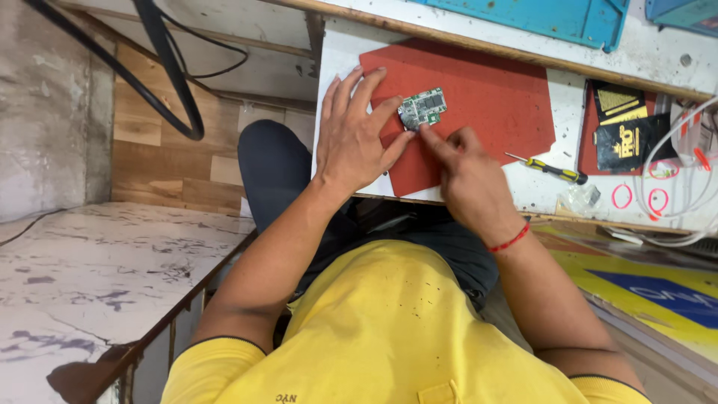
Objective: The person uses a soldering iron to work on a small green circuit board placed on a red mat. They repeatedly apply heat to specific components on the board while holding it steady with their other hand.
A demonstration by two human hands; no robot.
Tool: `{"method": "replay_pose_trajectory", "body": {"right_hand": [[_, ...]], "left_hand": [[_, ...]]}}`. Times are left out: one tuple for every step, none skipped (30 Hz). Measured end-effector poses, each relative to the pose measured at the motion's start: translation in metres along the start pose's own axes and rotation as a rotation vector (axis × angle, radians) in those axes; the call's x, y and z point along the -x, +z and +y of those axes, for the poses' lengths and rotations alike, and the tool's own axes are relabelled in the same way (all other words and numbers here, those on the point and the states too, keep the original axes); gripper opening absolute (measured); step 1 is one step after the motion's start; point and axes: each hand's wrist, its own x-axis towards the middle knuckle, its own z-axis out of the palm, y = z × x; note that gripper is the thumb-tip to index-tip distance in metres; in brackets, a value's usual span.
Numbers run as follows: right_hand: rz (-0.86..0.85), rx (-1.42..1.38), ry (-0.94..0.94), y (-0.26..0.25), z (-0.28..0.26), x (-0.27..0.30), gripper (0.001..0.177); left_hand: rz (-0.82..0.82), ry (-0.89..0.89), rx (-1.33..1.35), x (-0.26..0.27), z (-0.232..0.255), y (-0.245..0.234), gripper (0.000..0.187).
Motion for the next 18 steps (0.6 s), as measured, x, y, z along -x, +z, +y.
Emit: {"method": "replay_pose_trajectory", "body": {"right_hand": [[0.072, 0.019, -0.002, -0.003, 0.009, -0.005, 0.054], [0.133, 0.038, -0.013, -0.003, 0.014, -0.006, 0.053], [0.109, 0.043, 0.012, -0.002, 0.016, -0.005, 0.053], [0.093, 0.045, 0.030, -0.001, 0.016, -0.007, 0.054], [0.077, 0.046, 0.048, -0.001, 0.015, -0.009, 0.054], [0.058, 0.030, 0.034, 0.001, 0.011, -0.012, 0.054], [0.039, 0.013, 0.019, 0.002, 0.007, -0.011, 0.053], [0.009, 0.002, 0.017, 0.001, 0.004, -0.006, 0.053], [0.050, 0.007, 0.048, -0.001, 0.008, -0.010, 0.052], [0.081, 0.011, 0.073, -0.003, 0.013, -0.017, 0.052], [0.113, 0.015, 0.098, -0.005, 0.016, -0.020, 0.051], [0.048, -0.001, 0.058, -0.004, 0.012, -0.017, 0.053], [-0.016, -0.017, 0.016, -0.003, 0.005, -0.010, 0.055], [-0.083, -0.030, -0.020, -0.003, 0.001, -0.005, 0.056], [-0.037, -0.034, 0.015, -0.003, 0.002, -0.008, 0.055], [0.004, -0.033, 0.053, -0.005, 0.006, -0.010, 0.054], [0.045, -0.030, 0.091, -0.006, 0.008, -0.010, 0.053], [0.033, -0.031, 0.083, -0.005, 0.007, -0.008, 0.056]], "left_hand": [[-0.006, 0.002, 0.006, -0.001, -0.002, -0.001, 0.046], [-0.007, -0.009, 0.010, 0.000, -0.001, -0.001, 0.045], [-0.014, -0.018, 0.025, 0.001, 0.000, -0.001, 0.045], [-0.016, -0.024, 0.030, 0.000, -0.001, -0.003, 0.044], [-0.019, -0.030, 0.035, 0.000, 0.000, -0.005, 0.044], [-0.008, -0.024, 0.025, -0.004, -0.001, -0.007, 0.043], [0.003, -0.017, 0.015, -0.006, 0.000, -0.009, 0.043], [0.004, -0.016, 0.020, -0.005, 0.003, -0.007, 0.042], [-0.001, -0.005, 0.022, -0.006, 0.002, -0.005, 0.044], [-0.006, -0.006, 0.023, -0.004, 0.000, -0.005, 0.045], [-0.010, -0.007, 0.024, -0.002, -0.001, -0.004, 0.046], [-0.008, -0.004, 0.011, -0.002, -0.001, -0.004, 0.047], [-0.006, -0.001, -0.002, -0.002, 0.000, -0.004, 0.047], [-0.008, 0.002, -0.010, -0.001, 0.001, -0.003, 0.048], [-0.011, 0.003, -0.011, -0.001, -0.001, -0.003, 0.048], [-0.014, 0.002, -0.005, 0.000, -0.002, -0.003, 0.047], [-0.017, 0.000, 0.002, 0.000, -0.001, -0.002, 0.047], [-0.013, 0.008, 0.000, -0.001, -0.001, -0.001, 0.047]]}}
